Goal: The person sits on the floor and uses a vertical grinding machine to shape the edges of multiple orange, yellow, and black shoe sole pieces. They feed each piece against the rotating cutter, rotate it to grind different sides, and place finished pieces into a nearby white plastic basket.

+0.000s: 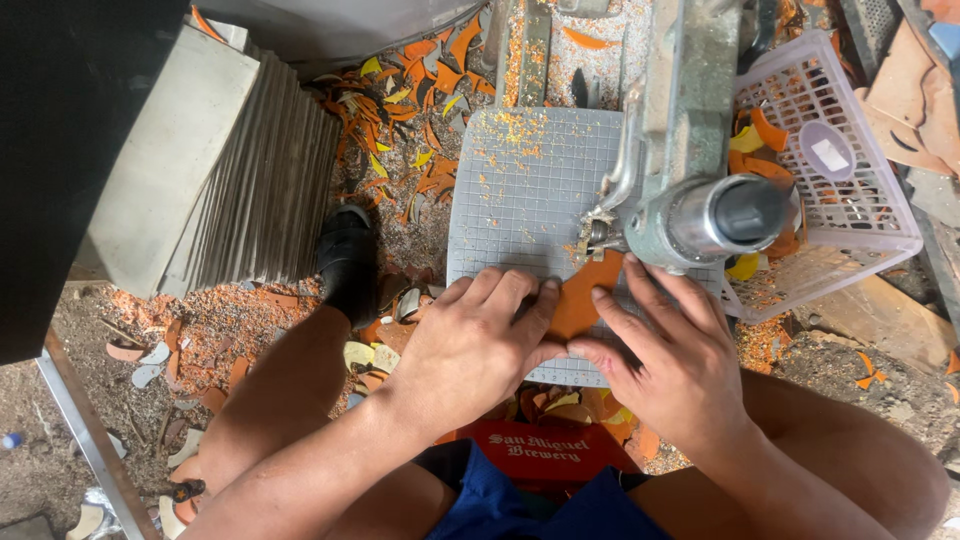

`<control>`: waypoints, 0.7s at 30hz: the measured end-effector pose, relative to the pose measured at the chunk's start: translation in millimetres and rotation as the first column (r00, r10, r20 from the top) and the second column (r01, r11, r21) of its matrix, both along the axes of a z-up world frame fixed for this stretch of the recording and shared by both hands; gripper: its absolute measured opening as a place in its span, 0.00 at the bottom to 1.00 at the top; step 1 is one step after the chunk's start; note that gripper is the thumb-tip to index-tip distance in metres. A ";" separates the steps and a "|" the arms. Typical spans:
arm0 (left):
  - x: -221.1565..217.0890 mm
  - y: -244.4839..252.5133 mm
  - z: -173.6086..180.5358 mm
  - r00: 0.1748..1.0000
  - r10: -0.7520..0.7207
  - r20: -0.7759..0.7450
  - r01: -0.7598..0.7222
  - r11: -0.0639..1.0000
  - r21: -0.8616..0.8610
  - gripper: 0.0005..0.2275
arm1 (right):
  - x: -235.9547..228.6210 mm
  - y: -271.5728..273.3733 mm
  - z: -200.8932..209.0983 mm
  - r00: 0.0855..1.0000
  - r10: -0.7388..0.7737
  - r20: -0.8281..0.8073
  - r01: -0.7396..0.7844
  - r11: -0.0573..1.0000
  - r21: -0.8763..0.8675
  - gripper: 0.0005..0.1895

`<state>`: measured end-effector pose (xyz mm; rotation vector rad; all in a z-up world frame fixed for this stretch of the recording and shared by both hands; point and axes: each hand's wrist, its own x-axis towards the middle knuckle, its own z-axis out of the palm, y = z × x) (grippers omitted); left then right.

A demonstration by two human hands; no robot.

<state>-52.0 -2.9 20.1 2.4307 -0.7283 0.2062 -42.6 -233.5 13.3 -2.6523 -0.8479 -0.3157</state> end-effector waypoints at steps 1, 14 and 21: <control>0.3 0.6 0.4 1.000 0.000 -0.001 0.000 1.000 -0.003 0.22 | 0.3 0.7 0.3 1.000 0.003 -0.001 -0.003 1.000 0.000 0.26; 4.8 2.4 0.7 1.000 0.015 0.007 -0.015 1.000 0.018 0.22 | 5.4 3.4 -1.1 0.999 0.025 -0.025 -0.025 0.999 0.023 0.27; 5.3 2.2 2.4 1.000 0.019 0.015 -0.020 0.999 0.034 0.22 | 7.9 3.9 -1.9 0.999 0.037 -0.017 -0.036 0.999 0.022 0.25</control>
